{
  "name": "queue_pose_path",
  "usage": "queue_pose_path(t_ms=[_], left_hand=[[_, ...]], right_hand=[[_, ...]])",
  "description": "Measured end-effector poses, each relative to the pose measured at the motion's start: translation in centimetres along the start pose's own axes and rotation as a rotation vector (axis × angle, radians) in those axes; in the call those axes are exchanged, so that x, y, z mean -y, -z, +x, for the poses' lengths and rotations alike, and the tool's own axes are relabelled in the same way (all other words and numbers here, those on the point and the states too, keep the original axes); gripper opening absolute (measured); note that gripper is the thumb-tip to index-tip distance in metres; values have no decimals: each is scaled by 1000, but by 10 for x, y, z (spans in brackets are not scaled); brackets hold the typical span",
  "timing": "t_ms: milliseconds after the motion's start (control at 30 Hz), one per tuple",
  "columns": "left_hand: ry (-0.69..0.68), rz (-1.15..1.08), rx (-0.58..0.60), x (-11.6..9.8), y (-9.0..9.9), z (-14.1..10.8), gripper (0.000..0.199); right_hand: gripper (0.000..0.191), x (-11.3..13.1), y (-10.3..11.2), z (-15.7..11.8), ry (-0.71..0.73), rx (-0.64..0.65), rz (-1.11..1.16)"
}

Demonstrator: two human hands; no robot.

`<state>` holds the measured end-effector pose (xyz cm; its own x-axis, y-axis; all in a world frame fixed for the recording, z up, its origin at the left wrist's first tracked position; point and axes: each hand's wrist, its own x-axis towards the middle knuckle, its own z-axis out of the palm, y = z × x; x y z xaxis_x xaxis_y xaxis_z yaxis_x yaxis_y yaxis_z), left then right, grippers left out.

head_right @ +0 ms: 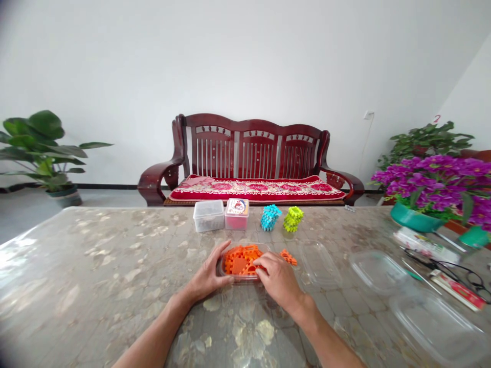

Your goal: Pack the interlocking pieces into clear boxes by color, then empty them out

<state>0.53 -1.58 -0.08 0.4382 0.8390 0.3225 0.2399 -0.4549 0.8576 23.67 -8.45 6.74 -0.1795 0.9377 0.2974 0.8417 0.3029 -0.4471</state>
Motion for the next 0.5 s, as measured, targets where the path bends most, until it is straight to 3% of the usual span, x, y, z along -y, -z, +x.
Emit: queue_pose_path(t_ms=[200,300,400,500], left_hand=[[7,-13,5,0,0,0,95],[6,-13,6,0,0,0,94],[15,-9,16,0,1,0,95],[31,-3,29,0,2,0,96]], right_hand=[[25,4,1,0,66,15,-72],[26,-6,5,3,25,-38,-43],[26,-35,15,8,-134,-124,-41],[29,-73,22,10,-371,-91,-141]])
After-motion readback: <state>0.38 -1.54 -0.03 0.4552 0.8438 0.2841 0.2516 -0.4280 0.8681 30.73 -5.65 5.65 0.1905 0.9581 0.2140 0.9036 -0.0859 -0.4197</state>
